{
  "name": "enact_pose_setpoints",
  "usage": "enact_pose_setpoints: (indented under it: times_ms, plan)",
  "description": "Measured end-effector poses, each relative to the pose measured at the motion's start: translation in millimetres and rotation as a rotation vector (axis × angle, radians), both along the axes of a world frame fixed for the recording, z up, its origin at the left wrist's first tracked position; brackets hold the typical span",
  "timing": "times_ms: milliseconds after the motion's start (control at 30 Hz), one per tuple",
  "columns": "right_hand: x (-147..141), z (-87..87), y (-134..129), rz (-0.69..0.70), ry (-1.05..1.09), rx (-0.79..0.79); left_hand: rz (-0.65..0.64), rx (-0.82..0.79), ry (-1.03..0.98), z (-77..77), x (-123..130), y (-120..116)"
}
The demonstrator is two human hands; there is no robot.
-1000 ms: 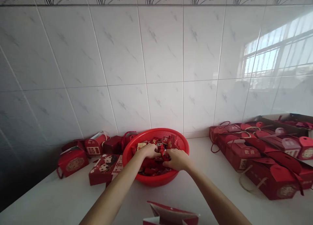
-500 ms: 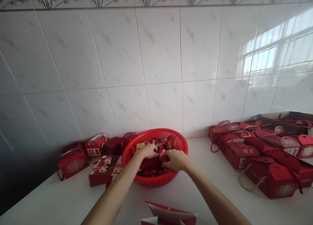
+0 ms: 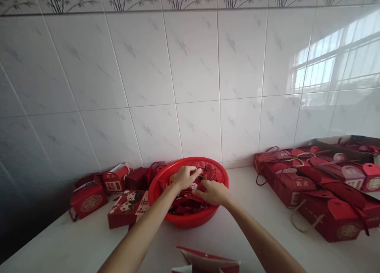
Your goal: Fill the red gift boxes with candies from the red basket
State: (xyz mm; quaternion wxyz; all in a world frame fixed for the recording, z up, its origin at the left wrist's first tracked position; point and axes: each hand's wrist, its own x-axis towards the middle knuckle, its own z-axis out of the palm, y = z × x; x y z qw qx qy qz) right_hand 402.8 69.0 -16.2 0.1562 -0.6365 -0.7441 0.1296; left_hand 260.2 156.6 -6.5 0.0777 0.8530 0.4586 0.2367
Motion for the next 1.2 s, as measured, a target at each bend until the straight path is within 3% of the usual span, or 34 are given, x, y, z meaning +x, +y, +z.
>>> enact_pose_setpoints:
  times_ms: [100,200,833,1200]
  plan:
    - [0,-1.0,2,-0.015,0.02,0.0,-0.185,-0.03,-0.089,-4.1,8,-6]
    - [1,-3.1,4,-0.041,0.021,0.006,-0.239,-0.053,-0.091,-6.8,11,-9]
    - [3,0.1,2,0.041,-0.008,0.021,-0.194,-0.136,-0.04,-13.9,6,10]
    - [4,-0.2,2,0.081,0.084,0.017,-0.152,-0.119,-0.135,-8.5,4,5]
